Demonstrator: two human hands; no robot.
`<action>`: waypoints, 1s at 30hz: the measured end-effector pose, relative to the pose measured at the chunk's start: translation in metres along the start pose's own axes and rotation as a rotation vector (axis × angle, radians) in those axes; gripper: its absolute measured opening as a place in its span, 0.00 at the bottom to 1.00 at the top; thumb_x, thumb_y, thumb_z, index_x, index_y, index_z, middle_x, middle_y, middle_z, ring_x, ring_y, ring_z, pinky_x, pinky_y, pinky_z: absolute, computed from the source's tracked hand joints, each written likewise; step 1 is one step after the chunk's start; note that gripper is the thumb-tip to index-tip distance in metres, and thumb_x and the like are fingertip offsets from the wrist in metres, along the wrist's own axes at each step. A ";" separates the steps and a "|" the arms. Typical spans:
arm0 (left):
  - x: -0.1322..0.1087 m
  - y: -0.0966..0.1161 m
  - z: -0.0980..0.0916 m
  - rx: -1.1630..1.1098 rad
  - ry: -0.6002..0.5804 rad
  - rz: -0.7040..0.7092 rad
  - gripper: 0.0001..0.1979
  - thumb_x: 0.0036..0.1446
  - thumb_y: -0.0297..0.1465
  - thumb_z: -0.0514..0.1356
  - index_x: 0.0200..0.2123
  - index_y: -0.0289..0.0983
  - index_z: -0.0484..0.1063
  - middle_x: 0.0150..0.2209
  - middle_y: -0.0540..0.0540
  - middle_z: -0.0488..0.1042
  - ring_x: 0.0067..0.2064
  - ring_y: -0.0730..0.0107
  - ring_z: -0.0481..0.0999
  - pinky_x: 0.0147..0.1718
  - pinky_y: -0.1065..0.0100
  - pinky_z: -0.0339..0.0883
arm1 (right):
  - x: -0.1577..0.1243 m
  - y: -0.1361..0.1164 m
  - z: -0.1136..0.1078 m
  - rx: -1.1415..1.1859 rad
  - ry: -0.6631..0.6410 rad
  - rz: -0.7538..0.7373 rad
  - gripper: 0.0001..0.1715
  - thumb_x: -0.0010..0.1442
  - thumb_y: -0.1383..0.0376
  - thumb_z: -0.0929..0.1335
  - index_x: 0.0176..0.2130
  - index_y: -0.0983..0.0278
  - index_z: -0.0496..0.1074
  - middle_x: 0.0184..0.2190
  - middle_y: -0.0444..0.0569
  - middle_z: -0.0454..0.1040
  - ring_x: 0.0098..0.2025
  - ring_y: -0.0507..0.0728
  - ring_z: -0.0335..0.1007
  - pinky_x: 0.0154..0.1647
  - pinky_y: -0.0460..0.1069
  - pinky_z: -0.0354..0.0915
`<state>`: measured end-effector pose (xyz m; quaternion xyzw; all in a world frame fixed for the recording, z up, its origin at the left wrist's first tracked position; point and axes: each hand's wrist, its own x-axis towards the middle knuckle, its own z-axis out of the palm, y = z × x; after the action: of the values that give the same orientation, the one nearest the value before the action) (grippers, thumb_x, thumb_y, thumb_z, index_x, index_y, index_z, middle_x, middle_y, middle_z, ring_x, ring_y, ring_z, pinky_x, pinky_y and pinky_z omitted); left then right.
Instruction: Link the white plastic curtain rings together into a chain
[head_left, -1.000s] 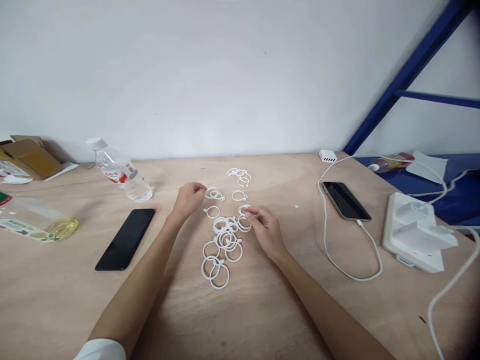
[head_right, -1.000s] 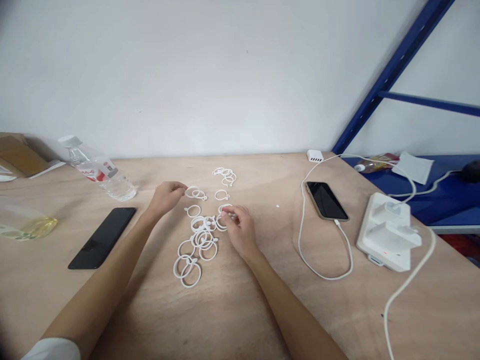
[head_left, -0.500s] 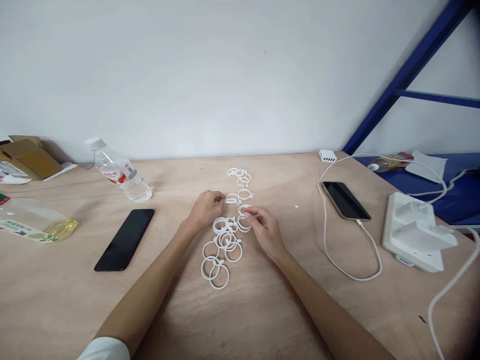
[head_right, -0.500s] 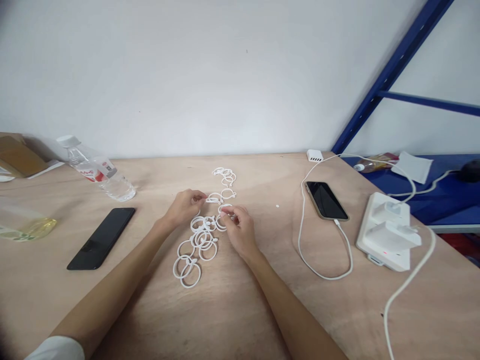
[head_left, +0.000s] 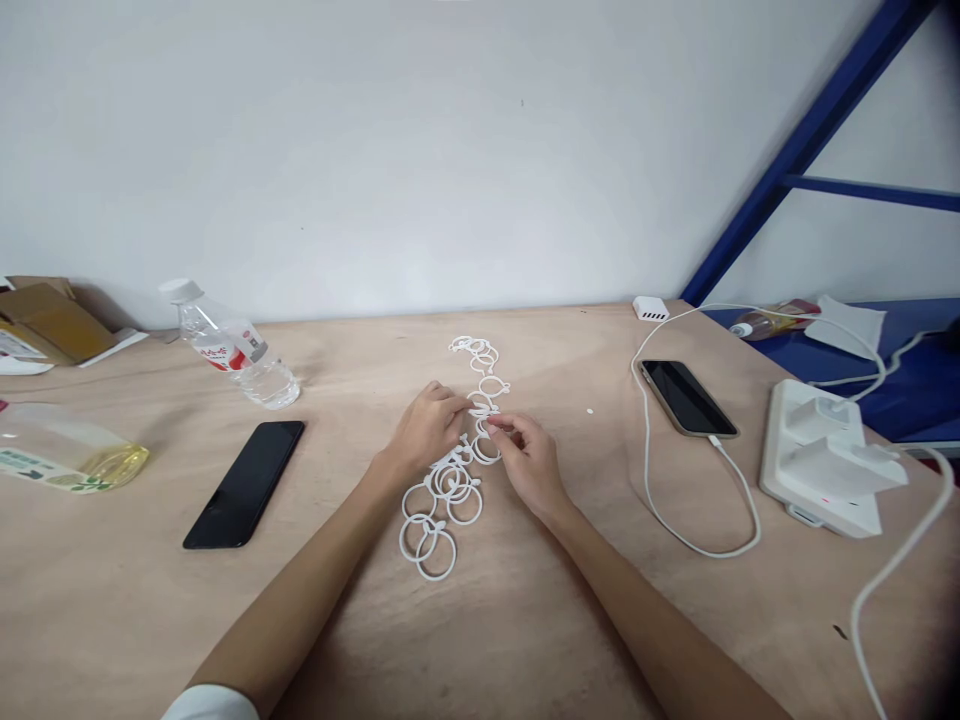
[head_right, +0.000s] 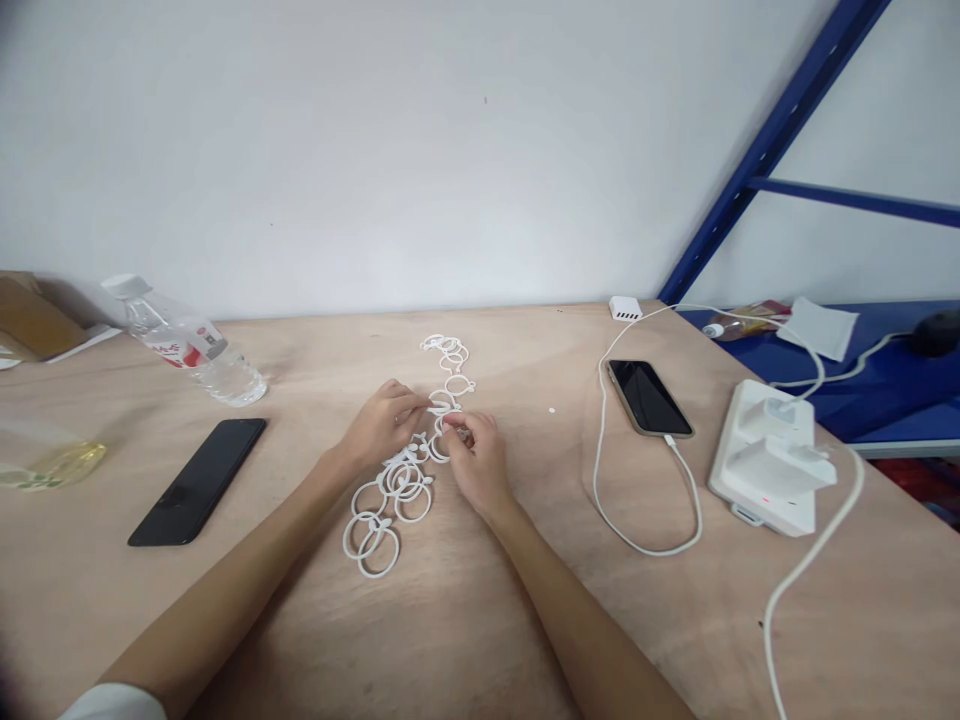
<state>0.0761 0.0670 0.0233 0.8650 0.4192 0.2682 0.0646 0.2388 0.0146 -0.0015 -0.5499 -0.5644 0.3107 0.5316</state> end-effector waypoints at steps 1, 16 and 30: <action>0.000 0.003 0.001 0.010 -0.022 0.011 0.14 0.58 0.24 0.52 0.39 0.37 0.77 0.33 0.44 0.76 0.39 0.64 0.69 0.42 0.63 0.65 | 0.000 0.000 0.000 -0.003 0.001 0.000 0.10 0.54 0.62 0.66 0.35 0.62 0.76 0.36 0.50 0.76 0.38 0.58 0.69 0.36 0.51 0.63; 0.000 -0.024 -0.016 0.229 -0.115 -0.210 0.17 0.52 0.22 0.52 0.40 0.37 0.79 0.34 0.42 0.77 0.41 0.59 0.70 0.43 0.62 0.65 | 0.002 0.002 -0.001 -0.127 0.078 -0.058 0.11 0.54 0.63 0.64 0.34 0.62 0.76 0.37 0.51 0.76 0.43 0.61 0.66 0.43 0.55 0.61; -0.003 -0.037 -0.029 0.194 -0.019 -0.426 0.16 0.55 0.27 0.52 0.41 0.37 0.78 0.36 0.43 0.79 0.43 0.59 0.72 0.43 0.64 0.65 | 0.002 0.003 0.000 -0.144 0.065 -0.036 0.11 0.55 0.62 0.65 0.35 0.62 0.76 0.36 0.51 0.76 0.39 0.59 0.66 0.40 0.54 0.62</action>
<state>0.0343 0.0851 0.0343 0.7617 0.6154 0.1988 0.0400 0.2399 0.0167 -0.0037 -0.5864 -0.5775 0.2414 0.5141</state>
